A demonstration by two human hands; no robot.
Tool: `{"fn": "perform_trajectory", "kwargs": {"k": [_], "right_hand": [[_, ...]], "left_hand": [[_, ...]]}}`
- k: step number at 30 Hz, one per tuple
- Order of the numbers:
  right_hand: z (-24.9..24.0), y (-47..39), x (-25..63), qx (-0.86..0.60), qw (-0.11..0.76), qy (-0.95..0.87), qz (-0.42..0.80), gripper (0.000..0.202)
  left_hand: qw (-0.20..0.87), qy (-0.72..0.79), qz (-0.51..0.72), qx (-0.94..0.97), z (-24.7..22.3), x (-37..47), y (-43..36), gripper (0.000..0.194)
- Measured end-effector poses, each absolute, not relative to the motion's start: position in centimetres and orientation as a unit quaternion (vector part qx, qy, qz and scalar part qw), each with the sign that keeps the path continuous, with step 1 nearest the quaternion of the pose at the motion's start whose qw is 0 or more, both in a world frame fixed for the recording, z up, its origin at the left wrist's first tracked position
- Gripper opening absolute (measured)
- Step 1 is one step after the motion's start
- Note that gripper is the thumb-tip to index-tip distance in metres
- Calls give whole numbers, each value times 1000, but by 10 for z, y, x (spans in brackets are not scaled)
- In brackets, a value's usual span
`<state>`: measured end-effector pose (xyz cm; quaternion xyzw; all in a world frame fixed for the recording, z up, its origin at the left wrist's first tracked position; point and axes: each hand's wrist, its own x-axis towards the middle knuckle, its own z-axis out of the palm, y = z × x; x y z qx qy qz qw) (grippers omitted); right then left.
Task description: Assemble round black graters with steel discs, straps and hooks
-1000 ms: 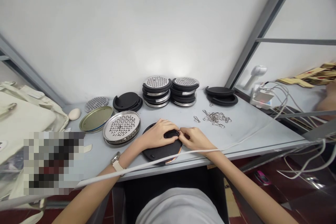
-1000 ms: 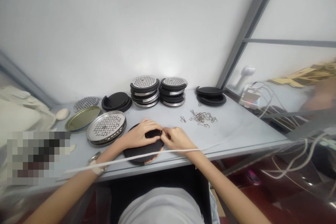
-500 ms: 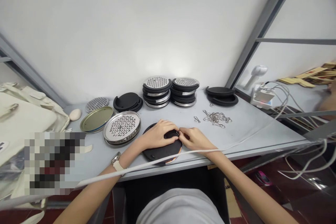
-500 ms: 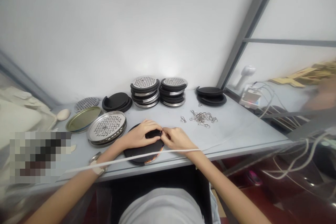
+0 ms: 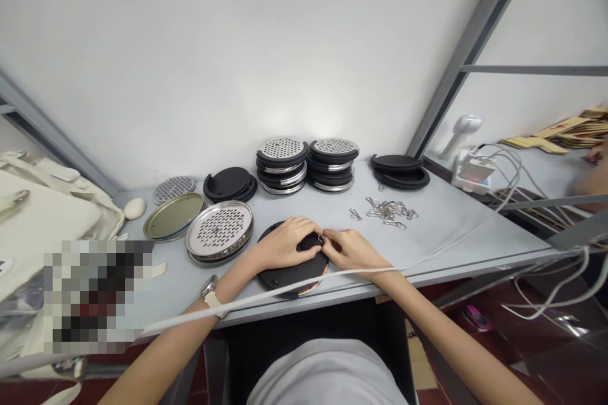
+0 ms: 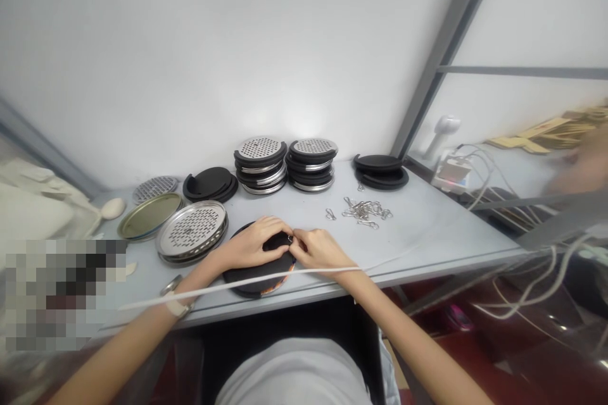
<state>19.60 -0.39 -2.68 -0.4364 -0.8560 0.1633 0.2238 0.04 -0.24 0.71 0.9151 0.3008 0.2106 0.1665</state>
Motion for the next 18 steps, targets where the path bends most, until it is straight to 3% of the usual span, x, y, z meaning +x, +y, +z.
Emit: {"fn": "perform_trajectory", "kwargs": {"k": [18], "right_hand": [[-26,-6,194,-428,245,-850,185,22]], "left_hand": [[177,290,211,917,6,-1,-2,15]]}}
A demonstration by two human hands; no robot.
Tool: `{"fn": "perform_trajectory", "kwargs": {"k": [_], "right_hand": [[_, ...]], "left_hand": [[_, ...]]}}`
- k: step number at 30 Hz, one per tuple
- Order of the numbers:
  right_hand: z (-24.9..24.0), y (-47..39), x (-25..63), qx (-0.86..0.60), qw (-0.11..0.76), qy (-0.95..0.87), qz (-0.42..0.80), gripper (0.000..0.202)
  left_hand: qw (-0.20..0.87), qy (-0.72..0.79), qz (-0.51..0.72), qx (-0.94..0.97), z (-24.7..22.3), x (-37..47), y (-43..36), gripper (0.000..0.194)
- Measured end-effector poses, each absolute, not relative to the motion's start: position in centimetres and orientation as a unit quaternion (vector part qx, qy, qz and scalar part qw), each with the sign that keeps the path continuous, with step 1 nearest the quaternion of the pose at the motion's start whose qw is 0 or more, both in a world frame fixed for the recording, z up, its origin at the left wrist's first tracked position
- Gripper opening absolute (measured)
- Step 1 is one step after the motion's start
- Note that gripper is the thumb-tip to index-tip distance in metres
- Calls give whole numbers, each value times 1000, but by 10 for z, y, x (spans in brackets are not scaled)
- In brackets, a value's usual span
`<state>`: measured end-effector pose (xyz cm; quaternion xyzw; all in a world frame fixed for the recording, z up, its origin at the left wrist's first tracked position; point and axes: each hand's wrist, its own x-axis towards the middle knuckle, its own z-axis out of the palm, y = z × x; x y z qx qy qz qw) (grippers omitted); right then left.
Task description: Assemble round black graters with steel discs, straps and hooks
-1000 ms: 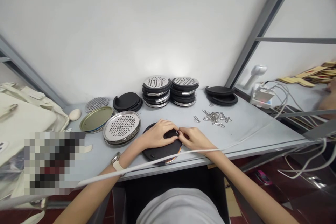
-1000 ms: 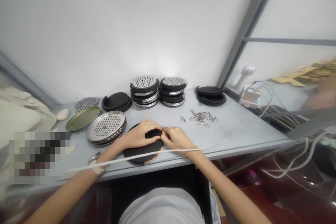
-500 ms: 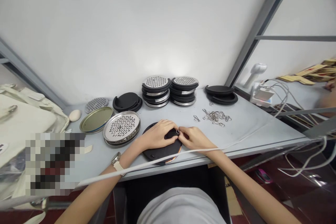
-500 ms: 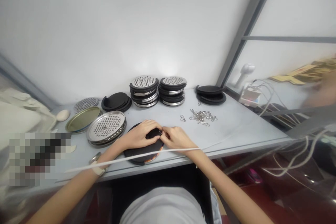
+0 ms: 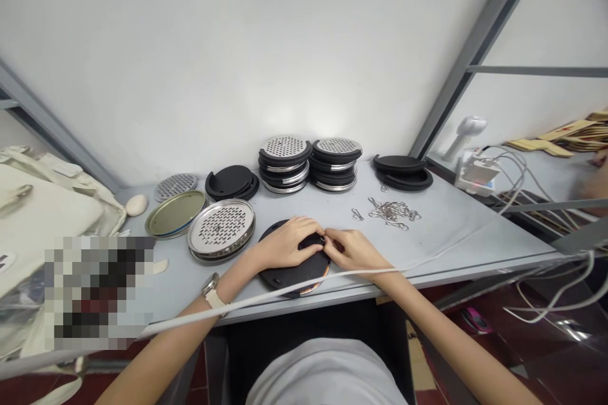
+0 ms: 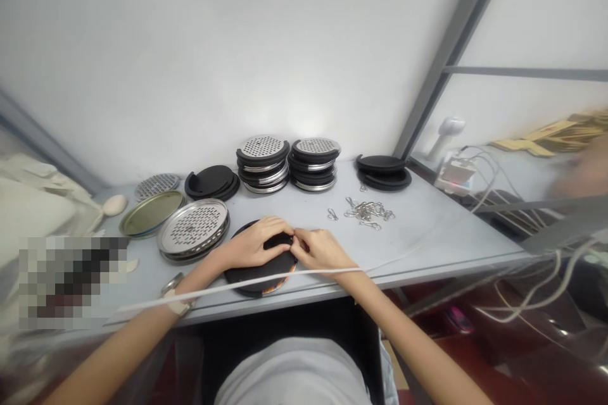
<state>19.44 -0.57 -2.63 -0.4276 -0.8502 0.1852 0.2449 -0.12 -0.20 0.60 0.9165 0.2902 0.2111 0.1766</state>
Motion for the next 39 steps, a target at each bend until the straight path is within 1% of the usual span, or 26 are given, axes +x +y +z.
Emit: {"fn": "perform_trajectory", "kwargs": {"k": [8,20,30,39], "right_hand": [[-30,-2,196,-430,236,-853,178,21],[-29,-3,195,-439,230,-849,183,26],[-27,-6,194,-426,250,-847,196,19],[-28,-4,193,-429,251,-847,189,19]], "left_hand": [[179,284,217,917,3,-1,-1,18],[167,281,219,919,2,-2,-1,26],[182,277,230,915,3,-3,-2,25],[194,276,235,911,2,-3,-1,24]]}}
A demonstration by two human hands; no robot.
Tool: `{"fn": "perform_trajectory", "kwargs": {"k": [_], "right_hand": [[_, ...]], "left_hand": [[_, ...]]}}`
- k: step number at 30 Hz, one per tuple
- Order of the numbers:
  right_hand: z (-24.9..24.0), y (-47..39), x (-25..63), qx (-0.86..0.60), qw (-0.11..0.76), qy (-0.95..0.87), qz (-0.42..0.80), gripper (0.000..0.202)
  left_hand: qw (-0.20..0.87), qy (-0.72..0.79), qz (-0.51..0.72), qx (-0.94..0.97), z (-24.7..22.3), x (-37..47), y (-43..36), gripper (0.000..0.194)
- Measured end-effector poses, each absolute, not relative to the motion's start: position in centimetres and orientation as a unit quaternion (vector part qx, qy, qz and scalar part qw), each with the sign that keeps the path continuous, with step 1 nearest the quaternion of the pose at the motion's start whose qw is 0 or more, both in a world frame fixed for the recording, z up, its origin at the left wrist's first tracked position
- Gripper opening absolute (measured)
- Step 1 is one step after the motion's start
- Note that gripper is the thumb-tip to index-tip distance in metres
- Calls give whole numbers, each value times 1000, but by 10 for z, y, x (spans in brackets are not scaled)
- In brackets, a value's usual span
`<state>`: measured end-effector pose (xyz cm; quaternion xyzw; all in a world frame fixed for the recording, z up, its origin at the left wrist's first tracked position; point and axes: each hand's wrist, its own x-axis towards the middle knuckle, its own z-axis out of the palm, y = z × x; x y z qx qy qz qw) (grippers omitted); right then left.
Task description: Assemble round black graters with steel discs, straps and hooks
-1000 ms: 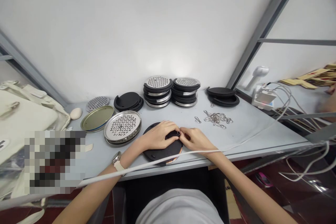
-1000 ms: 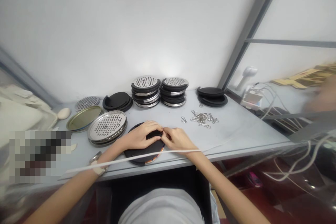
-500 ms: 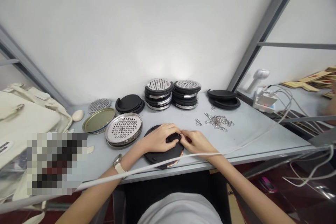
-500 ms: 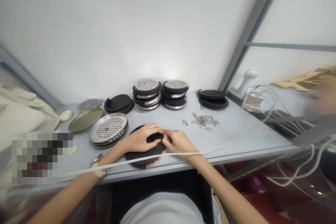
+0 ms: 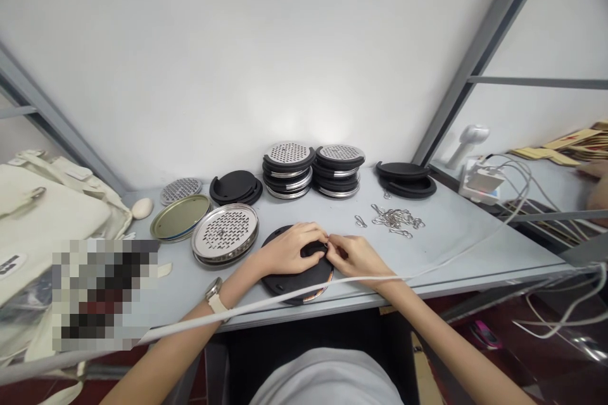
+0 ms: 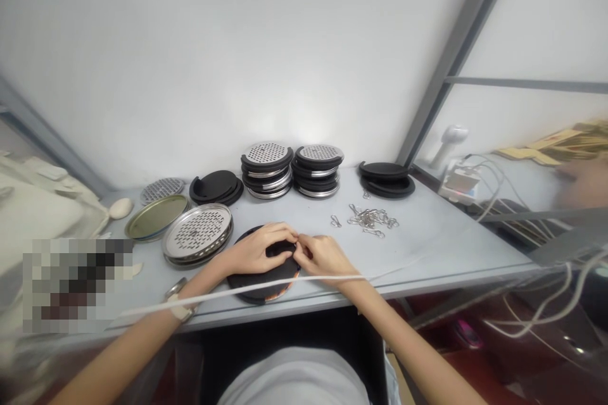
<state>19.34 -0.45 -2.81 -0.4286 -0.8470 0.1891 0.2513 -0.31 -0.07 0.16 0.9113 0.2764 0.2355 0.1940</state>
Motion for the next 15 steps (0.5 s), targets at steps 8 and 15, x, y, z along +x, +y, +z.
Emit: {"fn": "perform_trajectory", "kwargs": {"k": [8,15], "right_hand": [[-32,-3,195,-425,256,-851,173,21],[-29,-5,194,-430,257,-849,168,22]], "left_hand": [[210,277,243,906,4,-3,-3,20],[175,286,233,913,2,-3,-2,23]]}}
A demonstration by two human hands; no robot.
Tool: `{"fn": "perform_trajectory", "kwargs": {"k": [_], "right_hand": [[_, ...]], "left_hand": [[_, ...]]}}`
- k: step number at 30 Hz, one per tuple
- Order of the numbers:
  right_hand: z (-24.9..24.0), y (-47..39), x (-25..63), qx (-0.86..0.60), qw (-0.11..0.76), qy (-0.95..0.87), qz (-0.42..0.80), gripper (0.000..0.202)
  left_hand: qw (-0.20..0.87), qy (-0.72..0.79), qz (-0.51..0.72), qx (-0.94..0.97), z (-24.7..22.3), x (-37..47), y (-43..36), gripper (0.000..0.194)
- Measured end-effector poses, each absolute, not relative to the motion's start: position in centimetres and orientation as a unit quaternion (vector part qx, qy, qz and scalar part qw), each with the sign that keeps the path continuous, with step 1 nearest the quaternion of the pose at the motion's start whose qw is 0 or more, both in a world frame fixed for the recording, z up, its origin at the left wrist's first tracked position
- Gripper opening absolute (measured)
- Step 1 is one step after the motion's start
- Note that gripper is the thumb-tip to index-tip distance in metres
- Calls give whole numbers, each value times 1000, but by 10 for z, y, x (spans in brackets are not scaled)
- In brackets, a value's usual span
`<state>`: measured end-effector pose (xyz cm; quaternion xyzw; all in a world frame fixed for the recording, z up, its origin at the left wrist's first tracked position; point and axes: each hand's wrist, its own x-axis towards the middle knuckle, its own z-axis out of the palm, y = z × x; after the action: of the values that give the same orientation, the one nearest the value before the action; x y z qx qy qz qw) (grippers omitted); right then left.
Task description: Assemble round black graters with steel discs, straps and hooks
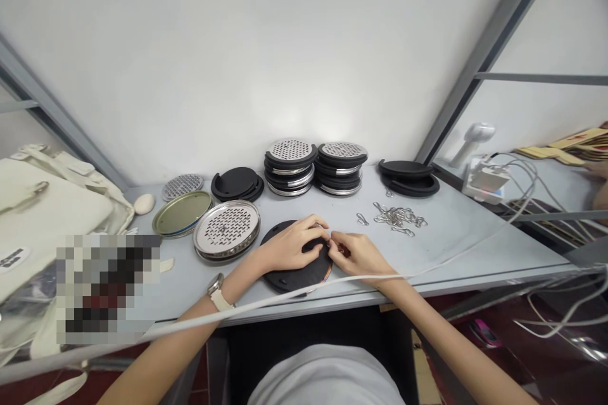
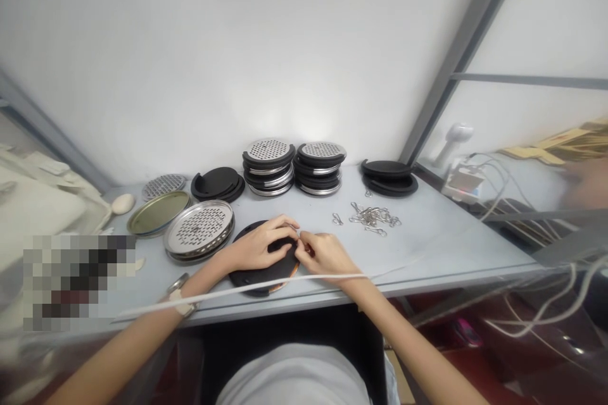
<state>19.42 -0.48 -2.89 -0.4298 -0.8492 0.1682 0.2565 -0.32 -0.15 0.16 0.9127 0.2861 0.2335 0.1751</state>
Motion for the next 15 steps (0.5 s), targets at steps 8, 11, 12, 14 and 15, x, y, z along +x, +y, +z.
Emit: {"fn": "perform_trajectory", "kwargs": {"k": [8,11,12,14,15], "right_hand": [[-32,1,195,-447,215,-854,154,25],[-32,1,195,-437,204,-862,153,28],[-31,1,195,-437,202,-863,152,29],[-31,0,195,-440,197,-863,151,29],[-30,0,195,-440,197,-863,150,29]], "left_hand": [[169,313,246,902,3,-1,-4,25],[185,301,247,902,4,-1,-5,25],[188,299,248,902,5,-1,-5,24],[192,297,246,902,5,-1,-6,21],[193,297,245,903,5,-1,-6,21]]}}
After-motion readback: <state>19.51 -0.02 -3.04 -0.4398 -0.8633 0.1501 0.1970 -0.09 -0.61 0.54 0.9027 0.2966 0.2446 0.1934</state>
